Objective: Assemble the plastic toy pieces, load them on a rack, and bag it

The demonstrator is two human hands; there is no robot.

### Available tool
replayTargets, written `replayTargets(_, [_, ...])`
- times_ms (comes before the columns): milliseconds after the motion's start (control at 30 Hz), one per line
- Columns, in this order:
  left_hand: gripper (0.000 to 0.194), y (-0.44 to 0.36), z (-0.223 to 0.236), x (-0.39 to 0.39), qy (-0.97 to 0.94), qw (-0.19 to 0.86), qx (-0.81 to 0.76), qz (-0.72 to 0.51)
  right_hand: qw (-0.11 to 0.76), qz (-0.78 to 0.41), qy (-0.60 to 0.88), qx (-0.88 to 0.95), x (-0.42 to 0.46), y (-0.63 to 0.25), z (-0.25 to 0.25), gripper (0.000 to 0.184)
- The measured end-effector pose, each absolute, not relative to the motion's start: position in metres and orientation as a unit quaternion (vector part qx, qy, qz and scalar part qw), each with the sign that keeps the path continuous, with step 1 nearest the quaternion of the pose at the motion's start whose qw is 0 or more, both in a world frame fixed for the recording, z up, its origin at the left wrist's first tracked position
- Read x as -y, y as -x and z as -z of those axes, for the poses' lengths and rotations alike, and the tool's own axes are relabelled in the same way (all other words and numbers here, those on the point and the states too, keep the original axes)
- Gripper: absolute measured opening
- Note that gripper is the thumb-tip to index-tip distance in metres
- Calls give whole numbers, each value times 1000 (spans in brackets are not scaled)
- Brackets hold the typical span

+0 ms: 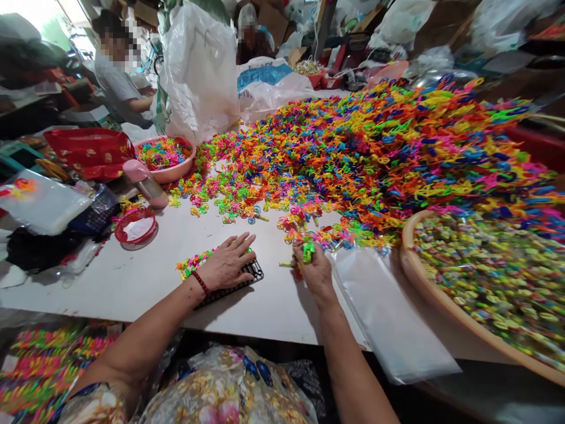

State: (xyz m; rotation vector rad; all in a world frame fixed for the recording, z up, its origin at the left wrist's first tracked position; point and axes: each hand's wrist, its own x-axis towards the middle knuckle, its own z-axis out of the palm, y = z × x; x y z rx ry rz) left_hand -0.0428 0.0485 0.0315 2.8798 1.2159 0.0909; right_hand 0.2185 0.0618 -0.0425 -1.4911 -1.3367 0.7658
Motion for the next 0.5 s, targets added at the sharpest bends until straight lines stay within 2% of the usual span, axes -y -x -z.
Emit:
replayTargets(67, [48,44,-33,-49,-923,12,-384,-26,478,-452,565,499,-60,-191,44,42])
replayTargets(133, [49,44,-34,-50,-926,18,-378,-23,456,-501,542,498,-60,-167,48,40])
replayTargets(333, [62,46,-33,-51,-930,23,-366,-26,415,-439,531,595,-71,-140,59,24])
replayTargets(500, [52,44,-35,-52,-930,35,-365,-36,368,-394,475,696,-84,-140,62,21])
